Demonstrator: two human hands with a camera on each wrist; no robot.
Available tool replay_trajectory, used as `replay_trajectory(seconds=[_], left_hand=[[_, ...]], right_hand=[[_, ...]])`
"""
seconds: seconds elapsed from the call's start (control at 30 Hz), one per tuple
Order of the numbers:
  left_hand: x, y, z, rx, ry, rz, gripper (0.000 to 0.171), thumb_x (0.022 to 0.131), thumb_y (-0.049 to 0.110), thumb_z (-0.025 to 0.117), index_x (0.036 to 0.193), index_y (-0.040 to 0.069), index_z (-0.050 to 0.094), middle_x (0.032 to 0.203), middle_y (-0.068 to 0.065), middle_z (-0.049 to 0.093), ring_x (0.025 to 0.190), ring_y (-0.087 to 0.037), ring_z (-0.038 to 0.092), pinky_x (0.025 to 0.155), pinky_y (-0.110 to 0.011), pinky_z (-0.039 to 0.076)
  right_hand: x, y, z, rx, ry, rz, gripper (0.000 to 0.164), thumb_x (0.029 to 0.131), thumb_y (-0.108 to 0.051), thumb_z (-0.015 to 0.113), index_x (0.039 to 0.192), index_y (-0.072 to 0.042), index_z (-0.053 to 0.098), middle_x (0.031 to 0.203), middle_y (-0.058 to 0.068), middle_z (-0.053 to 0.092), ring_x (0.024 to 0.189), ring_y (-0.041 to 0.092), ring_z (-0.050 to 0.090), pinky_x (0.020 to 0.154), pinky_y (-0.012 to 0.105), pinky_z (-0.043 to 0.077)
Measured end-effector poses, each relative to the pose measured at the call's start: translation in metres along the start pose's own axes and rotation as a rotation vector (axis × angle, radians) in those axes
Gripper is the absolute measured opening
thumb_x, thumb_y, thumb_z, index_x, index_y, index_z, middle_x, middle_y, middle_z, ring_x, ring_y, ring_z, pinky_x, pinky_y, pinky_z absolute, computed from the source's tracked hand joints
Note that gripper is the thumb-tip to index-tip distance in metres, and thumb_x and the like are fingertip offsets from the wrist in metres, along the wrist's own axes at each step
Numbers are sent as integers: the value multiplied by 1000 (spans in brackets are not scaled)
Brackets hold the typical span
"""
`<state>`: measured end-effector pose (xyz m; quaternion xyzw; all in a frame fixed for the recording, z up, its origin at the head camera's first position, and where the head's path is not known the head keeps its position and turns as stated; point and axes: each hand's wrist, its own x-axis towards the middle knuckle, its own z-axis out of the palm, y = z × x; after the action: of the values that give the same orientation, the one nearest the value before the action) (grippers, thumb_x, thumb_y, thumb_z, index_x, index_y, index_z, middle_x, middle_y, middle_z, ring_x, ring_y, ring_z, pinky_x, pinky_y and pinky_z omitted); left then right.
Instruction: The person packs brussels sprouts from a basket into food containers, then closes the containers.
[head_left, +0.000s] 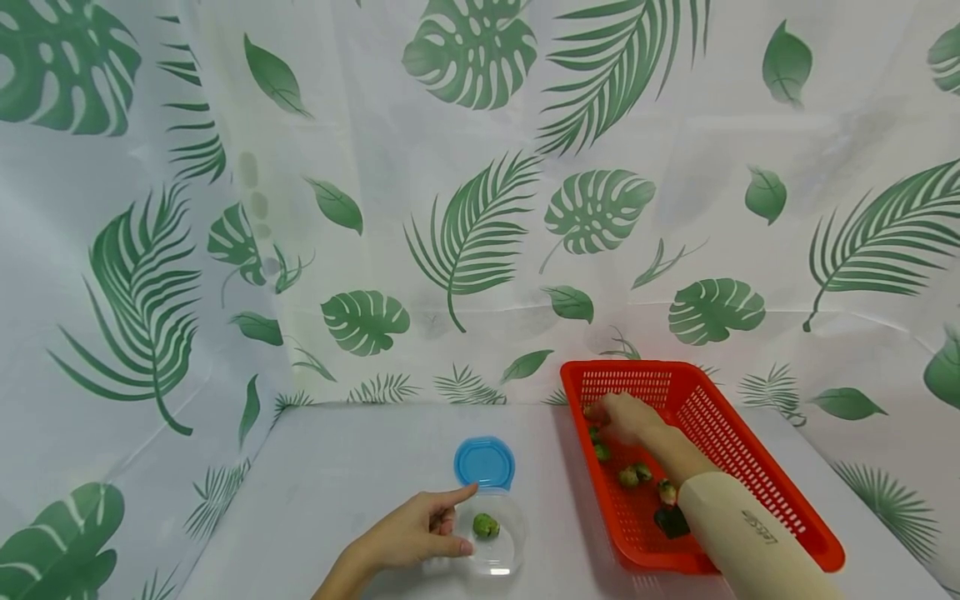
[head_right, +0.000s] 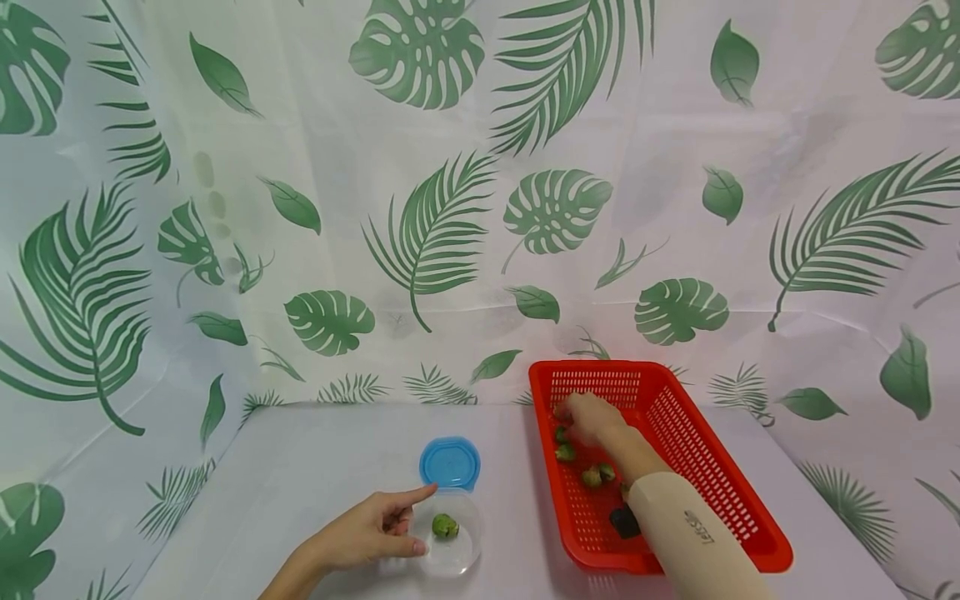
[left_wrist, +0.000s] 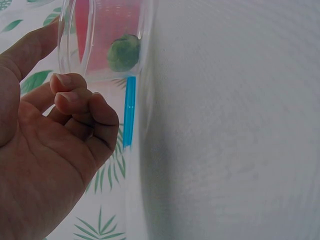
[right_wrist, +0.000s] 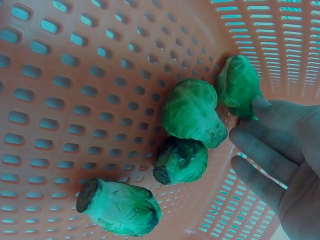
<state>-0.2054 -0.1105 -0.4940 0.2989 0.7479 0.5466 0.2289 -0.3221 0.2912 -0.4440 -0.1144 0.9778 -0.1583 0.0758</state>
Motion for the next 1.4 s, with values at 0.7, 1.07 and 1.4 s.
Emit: replay_trajectory(seconds=[0.7, 1.07, 1.4], left_hand=[[0, -4, 0, 5, -4, 16, 79, 93, 19, 80, 160, 4, 39, 79, 7, 48, 60, -1, 38, 53, -16, 35], [1, -3, 1, 19, 8, 2, 77, 93, 19, 80, 159, 8, 41, 78, 8, 48, 60, -2, 38, 53, -16, 35], [1, -2, 1, 18, 7, 1, 78, 94, 19, 80, 160, 6, 40, 78, 8, 48, 60, -2, 38, 53, -17, 35]], right_hand=[[2, 3, 1, 14, -16, -1, 25, 88, -14, 83, 112, -7, 81, 103, 8, 76, 88, 23, 64, 88, 50, 60], [1, 5, 1, 29, -15, -38, 23, 88, -10, 82, 111, -6, 81, 100, 6, 76, 85, 21, 65, 87, 50, 61], [1, 6, 0, 25, -36, -76, 18, 88, -8, 81, 107, -7, 82, 99, 6, 77, 84, 20, 63, 85, 46, 61]])
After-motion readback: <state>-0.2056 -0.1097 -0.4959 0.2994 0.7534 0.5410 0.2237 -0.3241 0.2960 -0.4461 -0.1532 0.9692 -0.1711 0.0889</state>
